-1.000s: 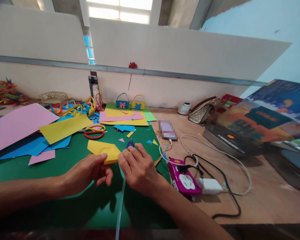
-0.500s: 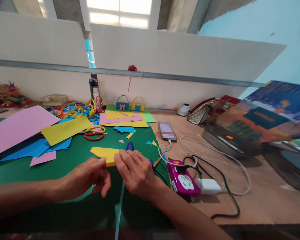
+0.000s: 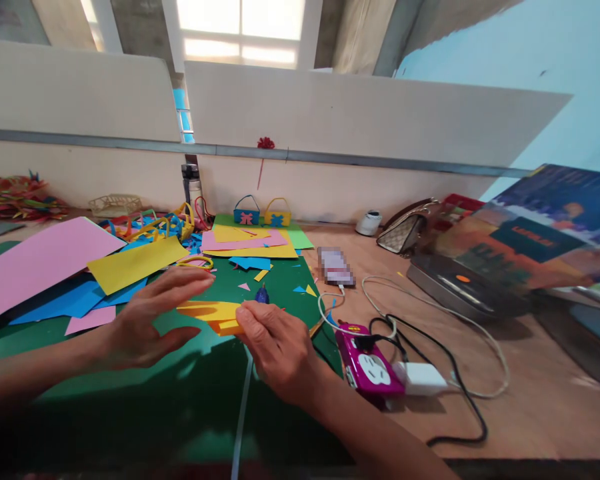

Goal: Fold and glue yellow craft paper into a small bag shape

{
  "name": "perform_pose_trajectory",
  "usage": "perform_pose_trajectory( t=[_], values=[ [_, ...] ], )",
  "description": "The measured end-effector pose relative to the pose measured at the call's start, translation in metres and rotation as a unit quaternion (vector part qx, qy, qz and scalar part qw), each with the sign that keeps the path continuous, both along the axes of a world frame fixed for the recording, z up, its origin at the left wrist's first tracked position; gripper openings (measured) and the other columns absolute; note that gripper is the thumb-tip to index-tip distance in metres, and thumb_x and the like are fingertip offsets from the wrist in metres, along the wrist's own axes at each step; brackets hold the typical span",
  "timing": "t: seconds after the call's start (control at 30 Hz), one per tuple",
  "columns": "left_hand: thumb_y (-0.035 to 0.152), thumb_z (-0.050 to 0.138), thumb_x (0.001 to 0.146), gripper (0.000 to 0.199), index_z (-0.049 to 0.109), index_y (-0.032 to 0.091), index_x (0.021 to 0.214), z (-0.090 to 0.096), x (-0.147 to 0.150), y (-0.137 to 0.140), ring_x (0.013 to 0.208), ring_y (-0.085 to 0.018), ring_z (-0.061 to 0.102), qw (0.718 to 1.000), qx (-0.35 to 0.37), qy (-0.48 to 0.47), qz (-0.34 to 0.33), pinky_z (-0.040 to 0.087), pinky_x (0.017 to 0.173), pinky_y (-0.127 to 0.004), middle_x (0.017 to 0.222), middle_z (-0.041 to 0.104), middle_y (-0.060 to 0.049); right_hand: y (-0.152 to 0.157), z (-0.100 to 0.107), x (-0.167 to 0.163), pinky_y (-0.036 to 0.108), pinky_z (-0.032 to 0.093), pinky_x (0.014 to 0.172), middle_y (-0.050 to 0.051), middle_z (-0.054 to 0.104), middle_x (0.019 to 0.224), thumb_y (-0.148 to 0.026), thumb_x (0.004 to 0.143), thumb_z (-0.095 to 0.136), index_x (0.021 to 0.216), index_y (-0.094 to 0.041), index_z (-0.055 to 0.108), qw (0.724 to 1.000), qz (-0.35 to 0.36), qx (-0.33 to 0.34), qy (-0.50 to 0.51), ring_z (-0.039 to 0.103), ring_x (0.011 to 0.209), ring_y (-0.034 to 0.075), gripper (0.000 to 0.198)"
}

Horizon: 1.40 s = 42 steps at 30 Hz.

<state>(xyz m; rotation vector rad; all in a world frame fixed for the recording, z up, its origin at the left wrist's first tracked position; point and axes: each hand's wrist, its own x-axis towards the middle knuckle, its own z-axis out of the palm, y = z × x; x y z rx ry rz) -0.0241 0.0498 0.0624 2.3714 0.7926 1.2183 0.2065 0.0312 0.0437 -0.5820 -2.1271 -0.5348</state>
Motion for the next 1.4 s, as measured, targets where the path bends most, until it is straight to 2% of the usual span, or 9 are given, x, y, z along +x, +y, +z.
perform_pose_trajectory(
  t=[0.13,0.23,0.6,0.73,0.93,1.03,1.2,1.27,1.4],
  values=[
    [0.016,0.052,0.082,0.044,0.053,0.023,0.126,0.003,0.004,0.002,0.112,-0.024,0.053,0.985,-0.044,0.117,-0.121,0.038,0.098,-0.034,0.121,0.059,-0.009,0.003,-0.005,-0.004,0.029,0.056,0.077,0.011,0.069,0.091,-0.012,0.083,0.055,0.111,-0.013,0.051,0.999,0.036,-0.03,0.007,0.066,0.087,0.017,0.028],
    [0.015,0.046,0.086,0.04,0.055,0.021,0.124,0.003,0.007,0.002,0.104,-0.021,0.058,0.979,-0.059,0.14,-0.139,0.043,0.089,-0.027,0.116,0.062,-0.01,0.004,-0.009,-0.006,0.029,0.056,0.075,0.012,0.069,0.09,-0.011,0.084,0.055,0.109,-0.012,0.052,0.998,0.047,-0.03,0.006,0.066,0.085,0.017,0.025],
    [0.022,0.047,0.086,0.028,0.072,0.011,0.09,-0.007,0.018,-0.003,0.071,-0.017,0.062,0.987,-0.149,0.01,-0.051,0.044,0.064,-0.02,0.082,0.07,-0.008,0.004,-0.009,-0.006,0.031,0.055,0.075,0.013,0.068,0.092,-0.022,0.084,0.058,0.111,-0.012,0.051,0.998,0.034,-0.055,0.002,0.065,0.089,0.019,0.03],
    [0.031,0.047,0.087,0.032,0.07,0.013,0.099,-0.01,0.011,-0.002,0.07,-0.016,0.06,0.976,-0.213,-0.025,-0.036,0.043,0.061,-0.019,0.082,0.069,-0.005,0.001,-0.002,-0.002,0.034,0.053,0.079,0.015,0.066,0.097,-0.038,0.089,0.046,0.114,-0.01,0.051,0.996,0.018,-0.083,0.007,0.063,0.095,0.021,0.037],
    [0.036,0.041,0.089,0.039,0.064,0.014,0.111,-0.014,-0.005,-0.003,0.079,-0.016,0.06,0.981,-0.191,-0.021,0.007,0.045,0.069,-0.021,0.099,0.068,-0.005,0.012,0.005,0.008,0.033,0.051,0.078,0.01,0.066,0.096,-0.029,0.09,0.046,0.111,-0.015,0.051,0.986,-0.123,-0.111,0.029,0.063,0.091,0.02,0.026],
    [0.038,0.041,0.089,0.039,0.063,0.016,0.113,-0.016,-0.011,-0.005,0.078,-0.016,0.059,0.978,-0.207,-0.019,0.024,0.045,0.066,-0.021,0.104,0.067,-0.006,0.015,0.004,0.009,0.031,0.049,0.071,0.009,0.067,0.092,-0.024,0.087,0.051,0.106,-0.015,0.055,0.954,-0.225,-0.174,-0.092,0.063,0.085,0.021,0.021],
    [0.043,0.041,0.088,0.046,0.056,0.017,0.122,-0.021,-0.015,-0.008,0.067,-0.013,0.052,0.947,-0.316,-0.053,0.011,0.038,0.053,-0.018,0.093,0.065,-0.005,0.012,-0.003,0.004,0.033,0.045,0.068,0.01,0.068,0.088,-0.011,0.08,0.055,0.106,-0.018,0.057,0.819,-0.374,-0.274,-0.338,0.063,0.082,0.025,0.027],
    [0.044,0.042,0.088,0.047,0.054,0.016,0.124,-0.023,-0.015,-0.008,0.067,-0.013,0.05,0.929,-0.36,-0.089,-0.01,0.036,0.053,-0.018,0.088,0.064,-0.005,0.013,-0.006,0.004,0.033,0.044,0.067,0.01,0.068,0.084,-0.002,0.077,0.05,0.112,-0.016,0.055,0.805,-0.386,-0.28,-0.353,0.064,0.079,0.025,0.038],
    [0.044,0.043,0.088,0.047,0.055,0.015,0.123,-0.024,-0.015,-0.006,0.065,-0.011,0.048,0.91,-0.391,-0.132,-0.037,0.036,0.054,-0.018,0.082,0.061,-0.003,0.02,-0.01,0.006,0.027,0.044,0.061,0.009,0.068,0.082,0.007,0.072,0.042,0.121,-0.015,0.049,0.806,-0.374,-0.286,-0.358,0.064,0.074,0.021,0.055]
  ],
)
